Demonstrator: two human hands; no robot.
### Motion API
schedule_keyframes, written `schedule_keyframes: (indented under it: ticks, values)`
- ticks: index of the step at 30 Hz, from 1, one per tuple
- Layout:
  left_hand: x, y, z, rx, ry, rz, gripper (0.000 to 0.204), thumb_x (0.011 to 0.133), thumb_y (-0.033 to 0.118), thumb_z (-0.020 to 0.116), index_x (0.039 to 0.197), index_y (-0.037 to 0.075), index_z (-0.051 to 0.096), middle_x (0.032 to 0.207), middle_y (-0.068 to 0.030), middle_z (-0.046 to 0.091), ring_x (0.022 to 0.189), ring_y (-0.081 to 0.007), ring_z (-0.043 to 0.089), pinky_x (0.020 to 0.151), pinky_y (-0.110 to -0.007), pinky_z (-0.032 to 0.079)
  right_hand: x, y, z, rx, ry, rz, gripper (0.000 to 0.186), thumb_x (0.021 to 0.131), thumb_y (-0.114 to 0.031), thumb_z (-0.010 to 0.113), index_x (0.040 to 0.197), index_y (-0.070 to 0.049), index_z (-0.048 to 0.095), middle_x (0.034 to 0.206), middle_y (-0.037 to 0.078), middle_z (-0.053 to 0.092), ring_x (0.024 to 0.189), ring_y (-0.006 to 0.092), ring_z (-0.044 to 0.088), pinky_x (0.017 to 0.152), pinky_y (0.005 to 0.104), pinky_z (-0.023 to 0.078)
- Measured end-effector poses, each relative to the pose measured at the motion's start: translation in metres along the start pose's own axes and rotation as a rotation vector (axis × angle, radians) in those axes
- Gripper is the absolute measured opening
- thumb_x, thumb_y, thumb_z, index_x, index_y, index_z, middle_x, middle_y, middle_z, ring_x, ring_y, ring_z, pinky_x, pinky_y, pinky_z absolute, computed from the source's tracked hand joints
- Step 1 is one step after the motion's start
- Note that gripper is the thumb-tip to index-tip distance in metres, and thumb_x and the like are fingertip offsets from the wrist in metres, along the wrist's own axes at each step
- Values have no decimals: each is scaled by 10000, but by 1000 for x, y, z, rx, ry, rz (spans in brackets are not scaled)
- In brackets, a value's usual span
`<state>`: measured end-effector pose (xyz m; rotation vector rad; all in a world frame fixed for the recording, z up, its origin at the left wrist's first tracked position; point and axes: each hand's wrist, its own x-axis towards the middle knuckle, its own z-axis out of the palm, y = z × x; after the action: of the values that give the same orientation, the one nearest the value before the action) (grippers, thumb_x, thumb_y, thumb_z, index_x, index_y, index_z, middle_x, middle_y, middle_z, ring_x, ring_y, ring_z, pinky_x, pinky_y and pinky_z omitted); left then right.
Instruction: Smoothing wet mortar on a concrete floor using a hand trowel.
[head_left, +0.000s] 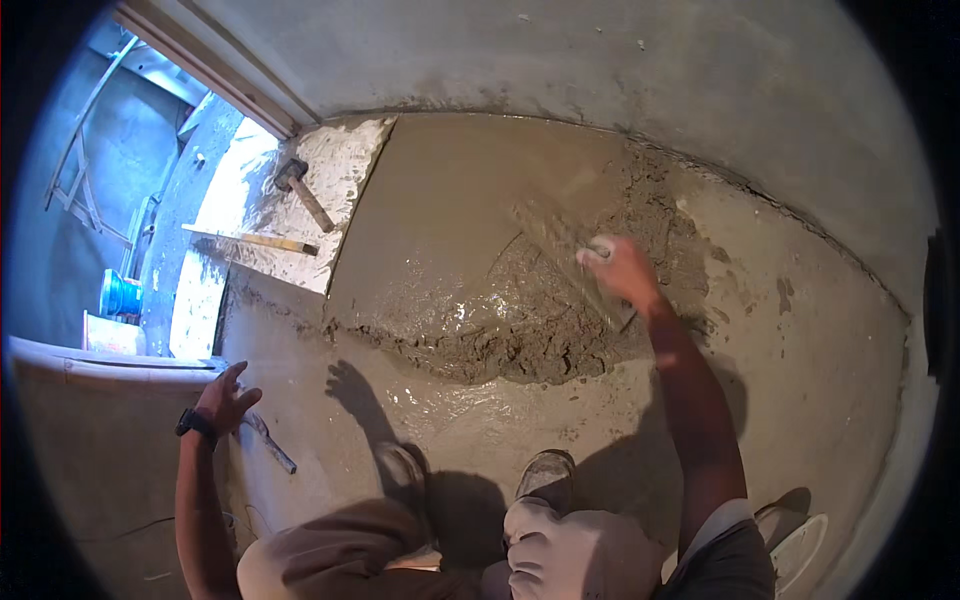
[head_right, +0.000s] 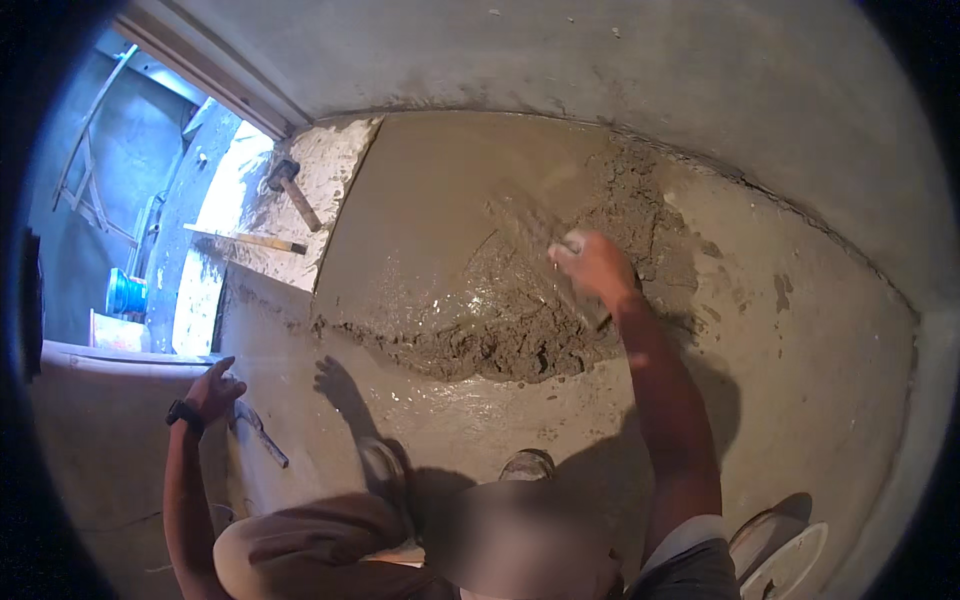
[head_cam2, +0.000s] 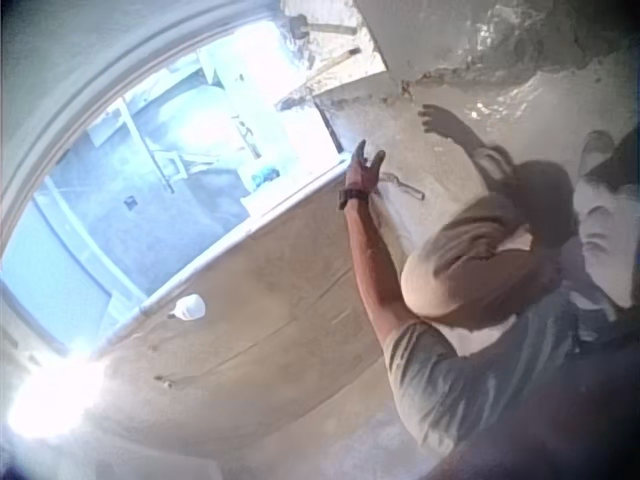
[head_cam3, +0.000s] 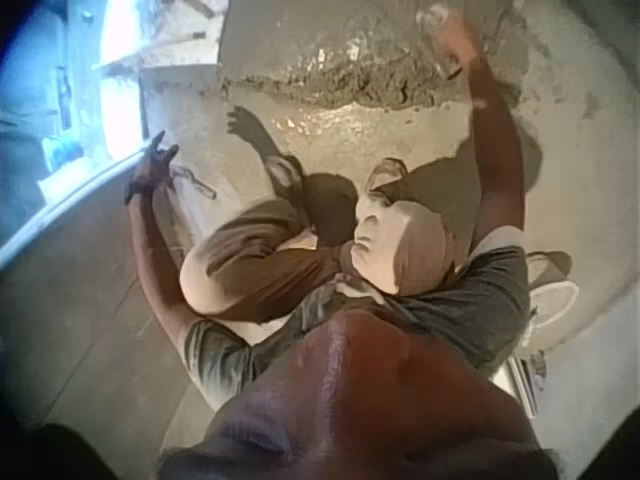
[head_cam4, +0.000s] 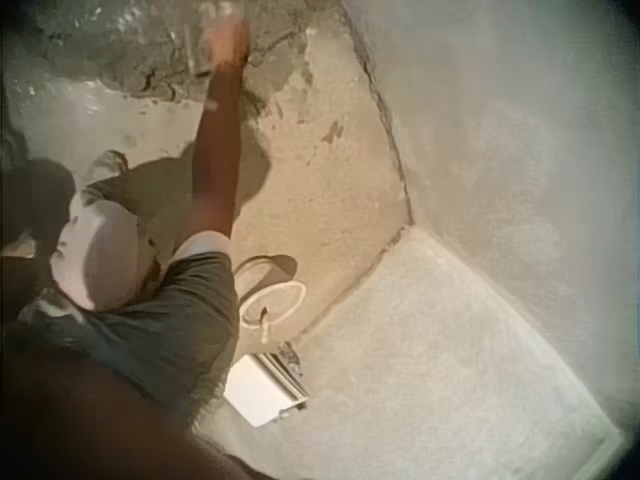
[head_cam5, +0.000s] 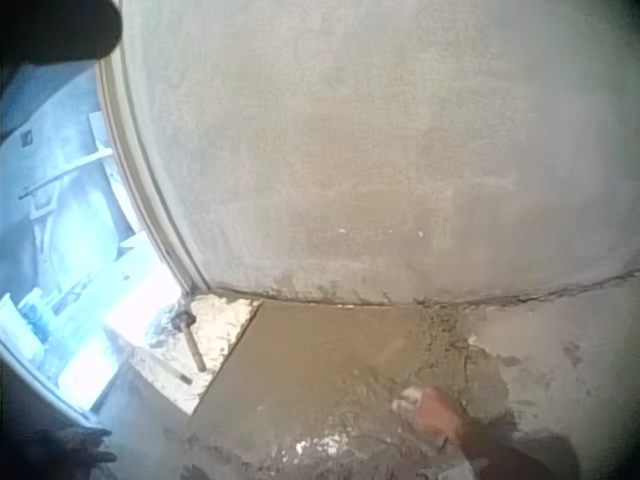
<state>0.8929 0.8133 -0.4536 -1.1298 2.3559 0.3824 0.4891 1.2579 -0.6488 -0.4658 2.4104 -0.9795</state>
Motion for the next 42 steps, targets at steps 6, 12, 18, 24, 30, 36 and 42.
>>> schedule_keyframes:
  ticks: [6,12,18,24,30,36,42]
  values:
    - [34,18,10,85,36,236,691,880,393,676,1409,13,446,1367,-244,533,1240,-391,538,1033,-433,445,3,-32,37,46,-254,-26,506,822,-418,708,1148,-32,682,1039,196,704,984,340,677,853,431,512]
    - [69,4,77,112,-136,424,672,874,393,691,1390,18,478,1336,-236,562,1193,-368,571,1007,-421,463,-61,-34,73,-260,-454,-223,482,819,-437,701,1120,-61,696,988,192,704,940,345,680,831,435,516]
    - [85,-24,116,12,-243,330,696,868,419,700,1396,26,476,1332,-225,573,1170,-359,600,970,-423,498,-92,-13,66,-136,-265,14,558,835,-555,656,1136,-85,683,957,183,696,934,339,678,821,420,522]
    - [81,-44,136,-29,-337,293,725,860,438,703,1406,24,462,1337,-228,567,1173,-367,598,969,-432,499,-122,-13,74,-199,-189,30,596,822,-553,668,1180,-76,667,1054,198,694,1020,339,665,865,402,518]
    - [72,-49,135,-48,-327,355,712,861,432,698,1395,23,465,1345,-236,554,1189,-376,576,998,-437,474,-128,-21,72,-95,-186,33,577,835,-543,652,1180,-81,675,1081,193,692,1005,336,666,866,403,515]
    - [86,-2,114,141,-177,548,693,889,392,652,1445,68,396,1380,-250,512,1246,-423,514,1036,-455,440,-103,39,62,-190,173,213,559,854,-533,643,1203,-97,669,1103,207,678,977,330,667,861,412,513]
    - [82,72,116,259,-166,717,699,908,407,616,1484,137,327,1432,-247,455,1253,-433,504,1033,-476,442,-112,-16,125,-169,-33,35,596,899,-515,629,1255,-37,614,1132,212,676,1053,339,661,917,408,510]
